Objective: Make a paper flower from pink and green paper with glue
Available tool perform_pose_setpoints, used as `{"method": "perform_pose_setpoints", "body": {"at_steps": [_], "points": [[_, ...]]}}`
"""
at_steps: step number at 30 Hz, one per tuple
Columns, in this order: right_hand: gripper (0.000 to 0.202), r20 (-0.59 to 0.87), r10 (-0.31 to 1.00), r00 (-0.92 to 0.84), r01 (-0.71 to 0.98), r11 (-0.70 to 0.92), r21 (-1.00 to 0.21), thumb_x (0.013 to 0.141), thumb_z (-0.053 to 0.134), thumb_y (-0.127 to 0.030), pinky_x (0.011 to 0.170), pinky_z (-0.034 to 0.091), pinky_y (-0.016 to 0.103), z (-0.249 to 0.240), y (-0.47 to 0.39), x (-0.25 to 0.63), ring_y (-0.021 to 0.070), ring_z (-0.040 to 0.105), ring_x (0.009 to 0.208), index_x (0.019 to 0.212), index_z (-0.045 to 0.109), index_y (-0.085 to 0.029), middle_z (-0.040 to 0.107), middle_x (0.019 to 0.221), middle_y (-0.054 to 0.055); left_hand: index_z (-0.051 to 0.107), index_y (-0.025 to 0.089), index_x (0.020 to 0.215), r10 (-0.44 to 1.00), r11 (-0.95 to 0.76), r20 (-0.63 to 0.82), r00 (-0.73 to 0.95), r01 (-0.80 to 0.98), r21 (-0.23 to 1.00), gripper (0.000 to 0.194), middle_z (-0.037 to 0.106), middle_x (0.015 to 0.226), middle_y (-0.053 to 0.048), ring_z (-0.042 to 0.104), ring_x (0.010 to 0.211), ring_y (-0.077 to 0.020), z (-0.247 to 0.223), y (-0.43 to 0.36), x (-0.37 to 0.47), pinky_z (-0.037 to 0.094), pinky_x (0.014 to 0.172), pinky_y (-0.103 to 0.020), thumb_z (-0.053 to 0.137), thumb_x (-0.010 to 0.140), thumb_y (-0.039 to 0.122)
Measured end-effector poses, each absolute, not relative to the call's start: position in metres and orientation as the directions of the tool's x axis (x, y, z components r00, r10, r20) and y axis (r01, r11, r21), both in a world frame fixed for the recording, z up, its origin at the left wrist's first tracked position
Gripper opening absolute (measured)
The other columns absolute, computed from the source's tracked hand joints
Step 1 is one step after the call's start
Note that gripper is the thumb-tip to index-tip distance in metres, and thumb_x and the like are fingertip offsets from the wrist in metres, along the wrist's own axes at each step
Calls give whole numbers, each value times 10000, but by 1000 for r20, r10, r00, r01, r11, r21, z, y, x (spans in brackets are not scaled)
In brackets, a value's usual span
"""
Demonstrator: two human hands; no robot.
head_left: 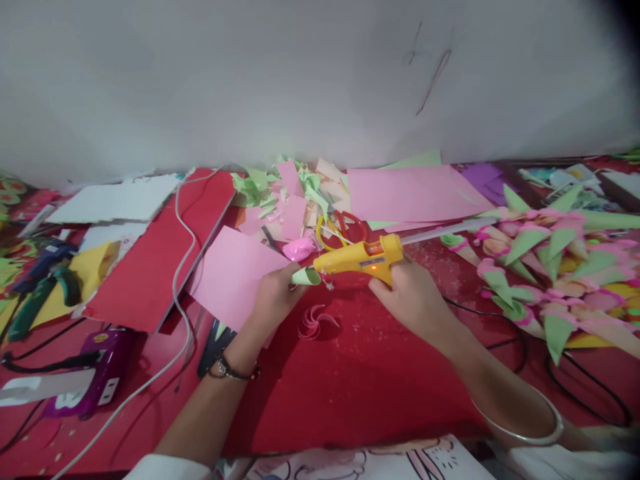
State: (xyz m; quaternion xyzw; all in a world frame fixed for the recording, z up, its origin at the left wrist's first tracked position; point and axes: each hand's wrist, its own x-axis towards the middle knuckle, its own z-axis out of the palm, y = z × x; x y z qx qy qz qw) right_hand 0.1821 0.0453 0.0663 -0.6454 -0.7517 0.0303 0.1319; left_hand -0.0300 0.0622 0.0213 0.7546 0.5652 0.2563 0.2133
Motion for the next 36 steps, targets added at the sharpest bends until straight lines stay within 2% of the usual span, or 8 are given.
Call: {"method": "perform_pose_setpoints", "body": {"at_steps": [5,9,15,20,28,36], "points": [[219,218,972,-91,932,160,-326,688,532,-272,502,380,265,67,44,179,199,574,582,829,595,-117,594,688,71,541,152,700,956,-294,178,234,726,622,67,522,548,27,448,482,-86,23,61,-29,315,479,-175,517,736,203],[316,284,953,-108,916,206,-344,686,578,-361,546,425,282,66,43,179,221,593,655,887,592,-117,605,740,87,534,152,704,951,-310,203,234,709,633,47,532,556,27,457,485,-84,22,61,-29,326,482,-171,508,728,182],[304,325,940,-105,925,212,-316,695,539,-295,552,431,286,61,44,180,221,595,657,924,587,-100,613,805,109,535,148,688,943,-332,236,234,701,631,78,515,538,28,457,480,-85,21,61,-30,319,470,-170,511,734,207],[226,273,958,-87,919,183,-351,670,508,-228,505,380,251,62,44,176,173,564,576,839,597,-108,598,739,84,533,150,672,936,-352,255,245,698,624,79,504,530,33,453,480,-82,22,62,-30,304,463,-167,521,733,199],[149,171,979,-114,862,182,-473,641,477,-170,466,306,223,69,42,175,112,465,491,749,572,-131,548,623,21,512,161,653,925,-377,282,253,680,629,94,518,548,36,456,480,-80,20,62,-32,299,458,-169,525,737,202],[128,149,975,-162,869,213,-446,641,469,-160,475,312,220,70,40,180,125,471,513,729,561,-146,546,606,19,517,167,678,919,-392,297,259,676,624,55,539,571,29,469,501,-87,20,65,-36,322,481,-173,519,723,199]]}}
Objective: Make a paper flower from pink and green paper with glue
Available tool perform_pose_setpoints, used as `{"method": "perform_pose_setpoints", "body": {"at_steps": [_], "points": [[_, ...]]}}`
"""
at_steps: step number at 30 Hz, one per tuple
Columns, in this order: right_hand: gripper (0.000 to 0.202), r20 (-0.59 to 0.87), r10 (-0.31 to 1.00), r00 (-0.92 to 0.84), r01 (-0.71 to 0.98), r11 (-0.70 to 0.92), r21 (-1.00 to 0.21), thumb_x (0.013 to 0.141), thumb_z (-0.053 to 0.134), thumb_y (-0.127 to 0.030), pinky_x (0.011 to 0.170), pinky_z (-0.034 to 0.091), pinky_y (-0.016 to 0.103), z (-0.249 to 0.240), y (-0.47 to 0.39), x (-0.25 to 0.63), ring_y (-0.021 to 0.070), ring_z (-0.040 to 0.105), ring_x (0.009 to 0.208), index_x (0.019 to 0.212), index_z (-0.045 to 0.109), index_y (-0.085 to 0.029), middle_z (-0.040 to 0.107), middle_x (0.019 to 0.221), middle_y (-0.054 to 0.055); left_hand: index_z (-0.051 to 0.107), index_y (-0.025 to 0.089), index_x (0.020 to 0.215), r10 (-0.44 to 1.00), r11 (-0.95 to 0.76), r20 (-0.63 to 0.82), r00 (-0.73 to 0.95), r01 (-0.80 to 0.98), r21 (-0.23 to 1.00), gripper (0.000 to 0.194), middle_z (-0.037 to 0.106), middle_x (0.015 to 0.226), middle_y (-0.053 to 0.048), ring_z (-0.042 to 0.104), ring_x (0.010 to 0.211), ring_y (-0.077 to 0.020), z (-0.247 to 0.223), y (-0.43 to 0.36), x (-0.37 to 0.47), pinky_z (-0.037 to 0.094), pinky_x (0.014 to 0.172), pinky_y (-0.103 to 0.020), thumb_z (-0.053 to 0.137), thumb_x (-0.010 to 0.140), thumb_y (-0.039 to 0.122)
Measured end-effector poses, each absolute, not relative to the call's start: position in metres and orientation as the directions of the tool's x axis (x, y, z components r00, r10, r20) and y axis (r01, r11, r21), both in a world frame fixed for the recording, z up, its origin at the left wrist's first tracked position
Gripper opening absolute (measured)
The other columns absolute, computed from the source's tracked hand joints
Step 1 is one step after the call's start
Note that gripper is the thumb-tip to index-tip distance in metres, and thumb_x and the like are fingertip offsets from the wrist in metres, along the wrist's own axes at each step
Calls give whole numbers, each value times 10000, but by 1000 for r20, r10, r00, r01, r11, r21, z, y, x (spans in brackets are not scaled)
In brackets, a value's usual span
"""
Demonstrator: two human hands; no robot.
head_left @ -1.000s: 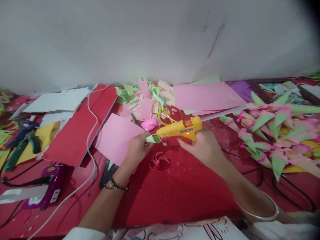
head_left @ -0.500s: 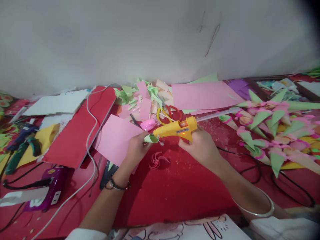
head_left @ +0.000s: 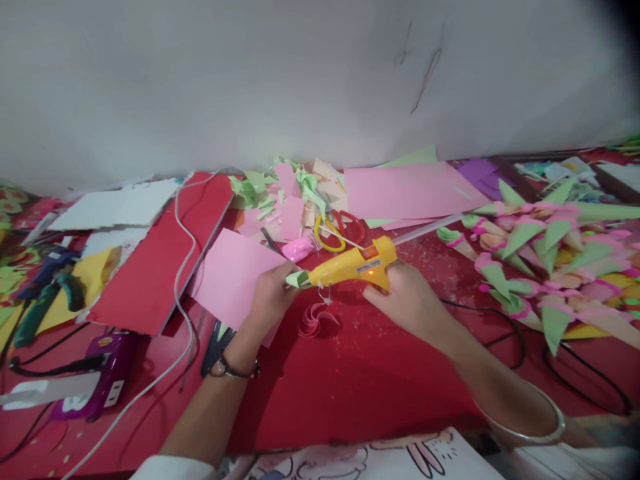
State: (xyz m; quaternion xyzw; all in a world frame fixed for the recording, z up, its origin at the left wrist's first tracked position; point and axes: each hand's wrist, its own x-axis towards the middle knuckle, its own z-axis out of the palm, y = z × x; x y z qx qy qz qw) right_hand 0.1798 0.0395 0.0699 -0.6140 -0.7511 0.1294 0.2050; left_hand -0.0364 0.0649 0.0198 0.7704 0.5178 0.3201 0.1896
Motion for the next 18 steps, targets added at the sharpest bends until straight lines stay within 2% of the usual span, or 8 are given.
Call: {"method": "perform_pose_setpoints", "body": {"at_steps": [9,18], "points": [[211,142,984,-105,881,158,-447,677,426,-161,521,372,244,65,40,175,173,553,593,826,573,-130,593,690,63,530,156,665,926,-378,252,281,690,618,104,540,567,25,470,497,-85,22,62,-32,319,474,-171,511,750,213],[246,197,976,-95,961,142,-236,708,447,-188,515,376,282,58,37,180,212,574,588,905,570,-106,608,760,107,513,158,649,926,-374,286,246,703,605,98,496,543,34,448,491,-83,19,63,-33,300,474,-174,521,733,209]]}}
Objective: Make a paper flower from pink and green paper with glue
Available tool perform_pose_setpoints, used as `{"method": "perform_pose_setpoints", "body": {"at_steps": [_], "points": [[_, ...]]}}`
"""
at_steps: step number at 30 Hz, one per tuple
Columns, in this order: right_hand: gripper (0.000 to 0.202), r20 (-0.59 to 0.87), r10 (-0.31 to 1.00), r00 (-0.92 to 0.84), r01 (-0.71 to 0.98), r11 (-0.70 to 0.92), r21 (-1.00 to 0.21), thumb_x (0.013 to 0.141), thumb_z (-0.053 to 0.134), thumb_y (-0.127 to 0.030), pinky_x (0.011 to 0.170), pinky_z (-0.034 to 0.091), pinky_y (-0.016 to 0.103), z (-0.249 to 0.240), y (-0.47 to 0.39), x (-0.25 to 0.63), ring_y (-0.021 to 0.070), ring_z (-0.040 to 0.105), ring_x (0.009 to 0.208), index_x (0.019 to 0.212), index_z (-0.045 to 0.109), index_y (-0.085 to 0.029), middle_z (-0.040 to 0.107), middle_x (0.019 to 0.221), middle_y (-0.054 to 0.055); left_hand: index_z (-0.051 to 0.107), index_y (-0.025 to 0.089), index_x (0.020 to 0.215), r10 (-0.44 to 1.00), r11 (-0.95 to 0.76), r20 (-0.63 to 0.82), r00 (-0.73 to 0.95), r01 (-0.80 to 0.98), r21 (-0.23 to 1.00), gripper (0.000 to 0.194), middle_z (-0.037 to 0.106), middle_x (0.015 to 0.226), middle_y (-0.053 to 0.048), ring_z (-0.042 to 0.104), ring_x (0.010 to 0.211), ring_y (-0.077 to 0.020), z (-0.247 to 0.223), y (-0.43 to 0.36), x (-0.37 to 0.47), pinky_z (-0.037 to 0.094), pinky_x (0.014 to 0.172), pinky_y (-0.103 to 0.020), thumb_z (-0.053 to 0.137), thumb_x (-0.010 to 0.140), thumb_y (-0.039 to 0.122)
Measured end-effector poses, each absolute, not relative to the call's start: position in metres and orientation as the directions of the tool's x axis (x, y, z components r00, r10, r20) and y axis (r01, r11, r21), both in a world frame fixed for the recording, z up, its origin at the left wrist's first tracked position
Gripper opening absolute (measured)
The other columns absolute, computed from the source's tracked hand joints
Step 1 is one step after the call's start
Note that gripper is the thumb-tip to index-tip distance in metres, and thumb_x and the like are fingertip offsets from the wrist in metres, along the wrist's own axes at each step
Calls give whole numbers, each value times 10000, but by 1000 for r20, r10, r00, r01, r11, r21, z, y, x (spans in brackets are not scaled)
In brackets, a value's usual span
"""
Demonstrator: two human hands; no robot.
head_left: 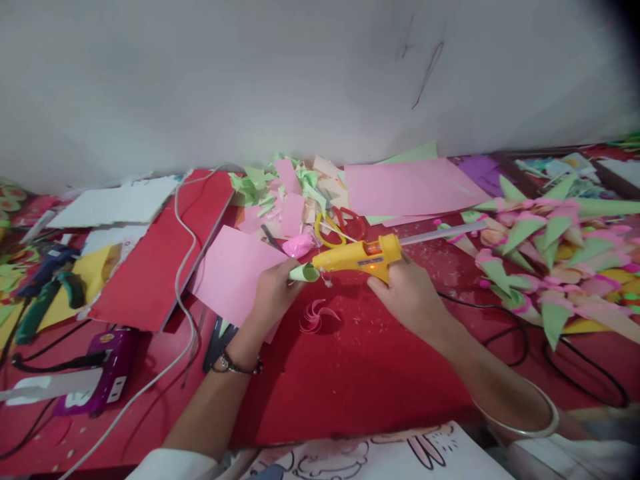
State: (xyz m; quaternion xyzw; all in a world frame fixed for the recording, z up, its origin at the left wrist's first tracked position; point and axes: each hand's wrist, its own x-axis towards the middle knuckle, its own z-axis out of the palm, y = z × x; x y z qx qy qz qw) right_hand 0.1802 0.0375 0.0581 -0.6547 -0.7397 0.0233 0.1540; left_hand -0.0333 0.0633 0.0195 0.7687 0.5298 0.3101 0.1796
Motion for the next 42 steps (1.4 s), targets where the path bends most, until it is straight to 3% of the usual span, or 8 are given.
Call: {"method": "perform_pose_setpoints", "body": {"at_steps": [5,11,17,26,31,37,39,42], "points": [[236,192,978,-87,976,122,-178,722,449,-204,492,361,284,58,35,181,213,569,571,905,566,-113,599,755,104,509,165,659,931,-361,281,235,715,599,100,489,537,40,438,480,-83,19,64,-34,300,470,-175,522,734,229],[216,217,974,-57,976,100,-191,724,423,-202,469,341,276,56,32,188,192,551,527,846,581,-120,591,741,98,494,162,630,941,-330,261,214,745,580,108,466,522,46,418,470,-78,20,65,-33,294,465,-175,499,731,199],[230,326,945,34,947,74,-312,725,526,-369,550,412,295,55,29,206,217,568,639,758,574,-146,578,719,87,541,152,696,952,-306,195,237,780,545,106,515,545,33,449,483,-87,21,66,-32,318,475,-180,494,753,227],[223,246,958,150,901,-31,-432,736,524,-390,587,419,314,41,12,249,236,573,702,760,559,-172,587,724,69,552,168,687,907,-412,82,413,832,372,28,571,705,-31,524,687,-170,30,73,-23,372,633,-266,529,684,153],[230,208,962,176,891,-67,-448,753,502,-389,610,432,317,31,2,261,239,581,726,783,565,-170,595,761,80,566,183,826,884,-445,-5,468,844,301,170,587,904,-62,521,886,-238,29,76,-21,349,792,-378,567,662,138],[192,158,987,-2,904,70,-422,771,468,-312,677,445,333,15,0,260,234,576,765,838,532,-145,574,801,88,492,204,1100,882,-441,-47,468,857,266,405,503,1144,-96,435,1065,-286,37,69,-30,311,884,-461,572,707,148],[177,151,988,-38,902,100,-421,769,471,-312,686,444,340,15,1,261,235,569,772,816,521,-149,562,798,83,469,193,1135,878,-449,-32,478,844,295,407,479,1180,-100,412,1095,-274,43,62,-35,320,905,-433,556,738,161],[210,151,986,-64,906,121,-406,759,488,-336,712,444,358,19,3,266,252,561,810,856,508,-151,553,835,96,464,199,1129,865,-443,-3,502,768,462,315,507,1146,-70,437,1083,-214,52,45,-41,352,918,-348,484,818,245]]}}
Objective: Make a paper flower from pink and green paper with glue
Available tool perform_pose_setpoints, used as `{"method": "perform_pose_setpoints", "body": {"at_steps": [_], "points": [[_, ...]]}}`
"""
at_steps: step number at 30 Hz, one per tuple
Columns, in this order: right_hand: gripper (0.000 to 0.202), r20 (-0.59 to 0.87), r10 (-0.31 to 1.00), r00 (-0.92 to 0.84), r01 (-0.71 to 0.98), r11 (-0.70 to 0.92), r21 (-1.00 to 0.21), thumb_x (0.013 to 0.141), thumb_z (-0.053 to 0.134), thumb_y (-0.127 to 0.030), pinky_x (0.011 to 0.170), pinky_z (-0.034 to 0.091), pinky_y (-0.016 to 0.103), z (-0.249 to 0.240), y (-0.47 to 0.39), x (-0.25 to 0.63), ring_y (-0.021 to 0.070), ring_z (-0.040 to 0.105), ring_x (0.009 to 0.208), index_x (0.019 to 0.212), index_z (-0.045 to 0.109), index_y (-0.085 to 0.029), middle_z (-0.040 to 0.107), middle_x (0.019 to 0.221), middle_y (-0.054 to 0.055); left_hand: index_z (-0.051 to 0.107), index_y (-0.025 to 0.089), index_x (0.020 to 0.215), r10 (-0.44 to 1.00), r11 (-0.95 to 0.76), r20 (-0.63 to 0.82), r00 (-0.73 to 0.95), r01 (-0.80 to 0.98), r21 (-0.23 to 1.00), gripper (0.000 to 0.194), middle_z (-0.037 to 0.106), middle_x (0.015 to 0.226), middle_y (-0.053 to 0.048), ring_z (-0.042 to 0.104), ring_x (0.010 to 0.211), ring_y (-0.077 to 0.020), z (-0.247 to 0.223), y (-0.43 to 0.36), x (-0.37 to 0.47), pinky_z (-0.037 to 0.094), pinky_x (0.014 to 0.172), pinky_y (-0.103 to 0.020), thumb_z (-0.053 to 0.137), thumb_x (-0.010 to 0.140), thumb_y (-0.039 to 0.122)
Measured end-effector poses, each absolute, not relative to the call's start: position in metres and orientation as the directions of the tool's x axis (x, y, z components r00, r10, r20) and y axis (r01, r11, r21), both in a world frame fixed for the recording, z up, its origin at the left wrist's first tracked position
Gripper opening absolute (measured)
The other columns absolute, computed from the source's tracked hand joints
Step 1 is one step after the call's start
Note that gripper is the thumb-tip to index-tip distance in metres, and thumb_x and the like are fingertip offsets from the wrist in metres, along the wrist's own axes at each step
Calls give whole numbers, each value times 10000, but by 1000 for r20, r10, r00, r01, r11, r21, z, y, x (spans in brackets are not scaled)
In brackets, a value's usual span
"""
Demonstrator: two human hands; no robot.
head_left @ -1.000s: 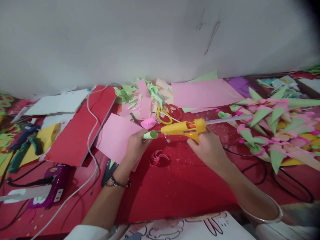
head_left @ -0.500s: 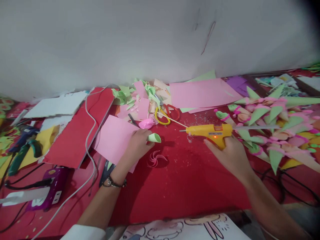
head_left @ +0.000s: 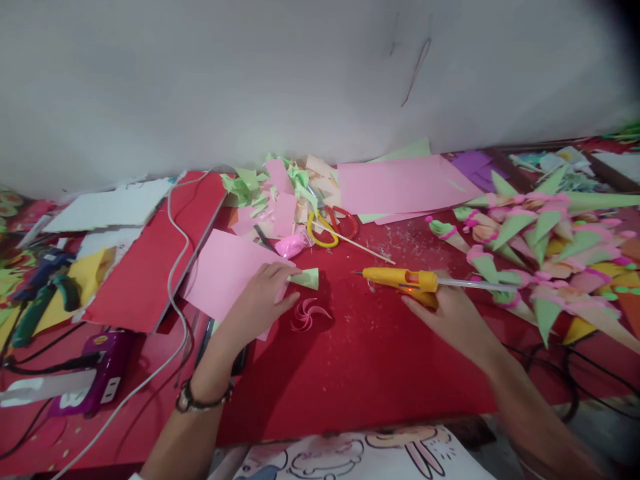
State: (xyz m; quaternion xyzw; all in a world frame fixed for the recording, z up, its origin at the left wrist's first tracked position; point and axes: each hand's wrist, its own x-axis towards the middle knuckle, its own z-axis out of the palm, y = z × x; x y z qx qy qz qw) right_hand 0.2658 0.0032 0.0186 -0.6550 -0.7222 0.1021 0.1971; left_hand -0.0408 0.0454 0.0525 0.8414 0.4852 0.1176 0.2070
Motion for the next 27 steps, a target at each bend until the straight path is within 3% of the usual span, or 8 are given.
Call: {"method": "perform_pose_setpoints", "body": {"at_steps": [3,7,10,15,17,20,23,27], "points": [[284,138,985,-105,937,145,-318,737,515,-354,751,436,403,23,-1,275,303,549,886,935,504,-150,563,907,135,456,238,1140,851,-379,-67,521,698,608,355,509,1147,-50,477,1045,-194,57,27,-42,381,902,-313,509,806,346],[426,122,982,-142,976,159,-148,669,589,-369,803,406,486,26,-23,291,383,532,955,1017,527,-132,591,972,187,491,256,1109,856,-330,-110,505,697,637,346,532,1070,-37,509,964,-187,51,13,-40,420,825,-293,557,778,331],[423,42,986,-162,978,166,-126,670,581,-361,796,440,452,28,-44,295,352,558,960,1024,562,-130,604,1028,193,532,253,1058,868,-353,-40,494,673,650,247,532,998,-29,522,903,-158,40,11,-39,427,789,-265,510,817,302],[347,-97,980,-174,975,158,-156,741,493,-352,675,491,404,45,-51,279,278,633,754,971,619,-124,662,900,141,560,234,988,865,-414,78,496,616,671,181,548,927,-16,535,841,-136,30,11,-36,436,743,-240,501,826,290],[322,-33,981,-189,958,177,-225,726,523,-335,639,494,384,57,-40,265,252,628,678,946,630,-126,669,813,120,560,231,972,864,-415,91,495,599,685,164,555,923,-13,538,840,-132,29,10,-34,438,739,-238,504,826,279],[159,-35,966,-257,825,201,-528,748,540,-262,528,487,264,71,-20,232,156,601,562,842,645,-189,665,692,31,557,228,974,868,-409,97,488,588,698,165,551,936,-18,534,856,-137,29,8,-32,440,750,-252,509,823,273],[124,106,976,-188,606,201,-770,771,543,-202,615,497,225,68,-9,191,127,614,658,855,633,-187,674,767,18,557,220,971,869,-402,102,485,569,717,165,546,937,-24,532,862,-140,29,7,-30,447,754,-268,516,818,267],[166,92,967,-239,452,195,-871,748,574,-138,587,498,213,43,-9,150,123,611,657,901,635,-159,671,781,33,544,199,981,866,-404,125,484,530,746,173,540,946,-33,530,870,-135,27,5,-28,449,765,-270,524,809,206]]}}
